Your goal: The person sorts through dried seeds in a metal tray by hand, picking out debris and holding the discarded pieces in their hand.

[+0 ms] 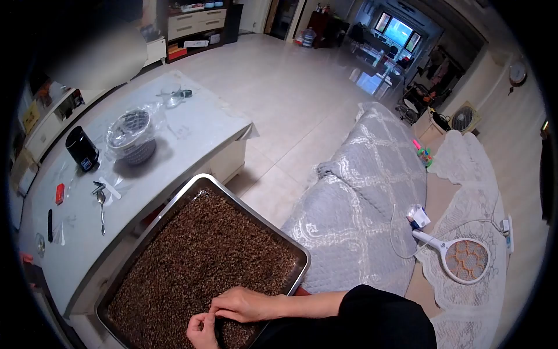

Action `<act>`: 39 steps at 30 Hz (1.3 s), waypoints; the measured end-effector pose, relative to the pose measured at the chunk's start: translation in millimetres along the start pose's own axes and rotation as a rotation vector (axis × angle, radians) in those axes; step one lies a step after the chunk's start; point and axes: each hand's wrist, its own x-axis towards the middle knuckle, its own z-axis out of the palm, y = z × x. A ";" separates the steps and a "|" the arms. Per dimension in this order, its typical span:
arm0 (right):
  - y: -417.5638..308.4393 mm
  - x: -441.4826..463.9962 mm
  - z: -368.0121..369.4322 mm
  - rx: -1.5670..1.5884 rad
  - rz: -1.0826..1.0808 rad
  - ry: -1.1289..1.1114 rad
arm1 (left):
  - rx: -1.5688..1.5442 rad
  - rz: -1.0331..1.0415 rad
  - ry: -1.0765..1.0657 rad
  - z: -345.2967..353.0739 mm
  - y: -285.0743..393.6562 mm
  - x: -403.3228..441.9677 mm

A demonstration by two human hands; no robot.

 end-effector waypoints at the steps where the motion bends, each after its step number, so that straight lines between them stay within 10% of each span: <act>1: 0.2 -0.1 -0.2 0.008 0.004 0.000 | -0.034 -0.035 -0.012 -0.6 -1.3 0.8; 6: 2.7 -5.9 2.3 0.018 0.078 -0.111 | -0.129 -0.093 -0.063 -2.7 -1.0 -1.1; 13: 8.1 -17.4 -2.2 -0.181 0.079 0.037 | -1.109 -0.423 -0.098 -17.4 8.0 -0.2; 19: -8.7 -8.4 -29.5 -0.255 0.289 0.232 | -1.741 -0.290 -0.391 -28.9 -5.1 7.3; 25: -6.6 -10.5 -38.3 -0.077 0.606 0.378 | -2.059 -0.251 -0.228 -26.5 13.0 -0.9; 31: -3.4 -6.0 -38.5 -0.166 0.392 0.168 | -2.006 -0.199 0.161 -29.6 25.8 0.2; 39: 7.5 -4.5 -39.0 -0.635 0.136 0.144 | -2.203 -0.280 -0.127 -35.1 20.1 -2.8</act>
